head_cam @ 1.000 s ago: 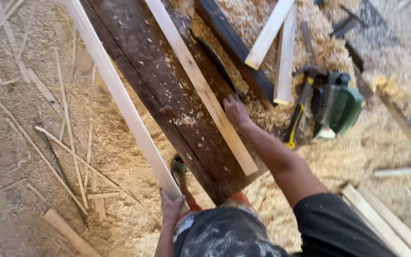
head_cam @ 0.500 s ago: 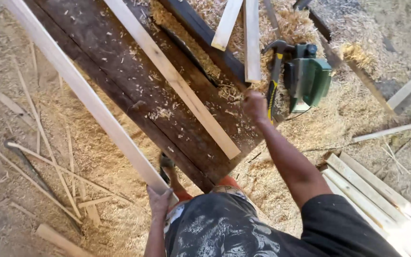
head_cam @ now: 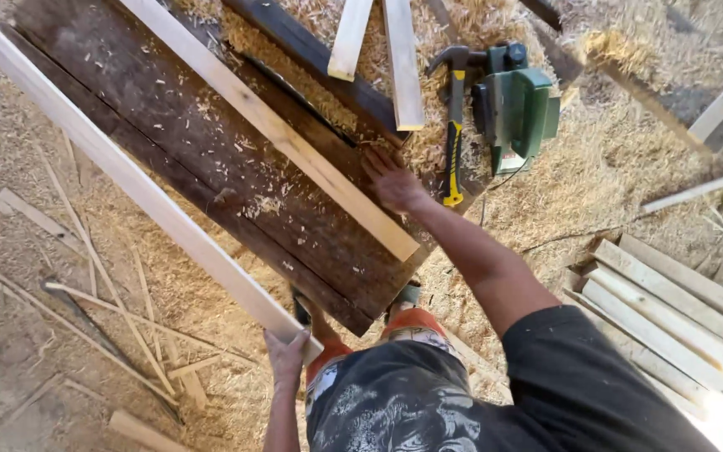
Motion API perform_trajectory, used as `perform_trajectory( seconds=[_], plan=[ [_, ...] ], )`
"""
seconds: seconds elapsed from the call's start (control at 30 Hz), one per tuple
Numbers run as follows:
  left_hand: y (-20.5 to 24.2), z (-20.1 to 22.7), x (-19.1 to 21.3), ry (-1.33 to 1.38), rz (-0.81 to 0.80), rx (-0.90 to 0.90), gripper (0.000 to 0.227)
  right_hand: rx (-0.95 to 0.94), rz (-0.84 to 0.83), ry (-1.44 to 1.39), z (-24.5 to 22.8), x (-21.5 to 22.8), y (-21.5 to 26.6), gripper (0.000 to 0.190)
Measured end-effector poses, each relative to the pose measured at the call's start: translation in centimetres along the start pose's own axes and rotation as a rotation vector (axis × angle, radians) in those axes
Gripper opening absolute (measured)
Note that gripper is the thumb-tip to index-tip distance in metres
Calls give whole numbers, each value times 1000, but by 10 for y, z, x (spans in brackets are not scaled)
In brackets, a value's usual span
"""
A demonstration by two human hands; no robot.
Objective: The person assembles a wooden frame on a workbench, positioning thin wood strips across it and driving nails with a hammer. They reposition strips, hold each in place with one hand, and hammer nails at several points along the frame.
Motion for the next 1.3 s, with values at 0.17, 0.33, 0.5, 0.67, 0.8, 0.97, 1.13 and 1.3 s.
perform_trajectory(
  seconds=[0.17, 0.33, 0.5, 0.67, 0.8, 0.97, 1.13, 1.3],
  plan=[
    [3, 39, -21, -72, 10, -178, 106, -11, -222, -179, 51, 3, 49, 67],
    [19, 41, -43, -18, -135, -14, 109, 114, -26, 397, 35, 41, 69, 44],
    [4, 61, -46, -181, 123, -396, 118, -30, -193, -154, 36, -37, 90, 26],
    [28, 61, -45, -77, -160, 70, 109, -505, 294, -750, 76, 24, 85, 25],
    [2, 34, -72, -149, -66, -43, 111, -364, 327, -553, 64, 65, 79, 24],
    [7, 49, -76, -262, -41, -40, 124, -743, 556, -924, 133, 95, 56, 46],
    [2, 46, -76, -134, 43, -138, 136, -634, 454, -786, 151, 97, -8, 78],
    [18, 21, -69, 126, -36, -70, 127, -726, 138, -793, 125, 100, 11, 47]
  ],
)
Point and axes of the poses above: each hand's wrist, its own y-axis away from the middle knuckle, its own x-axis out of the back of the hand, z = x × y, the point moved 10 cm from there along -y, towards the middle knuckle, and after that the axes turned 10 degrees about -y, right-handed, at the moved point
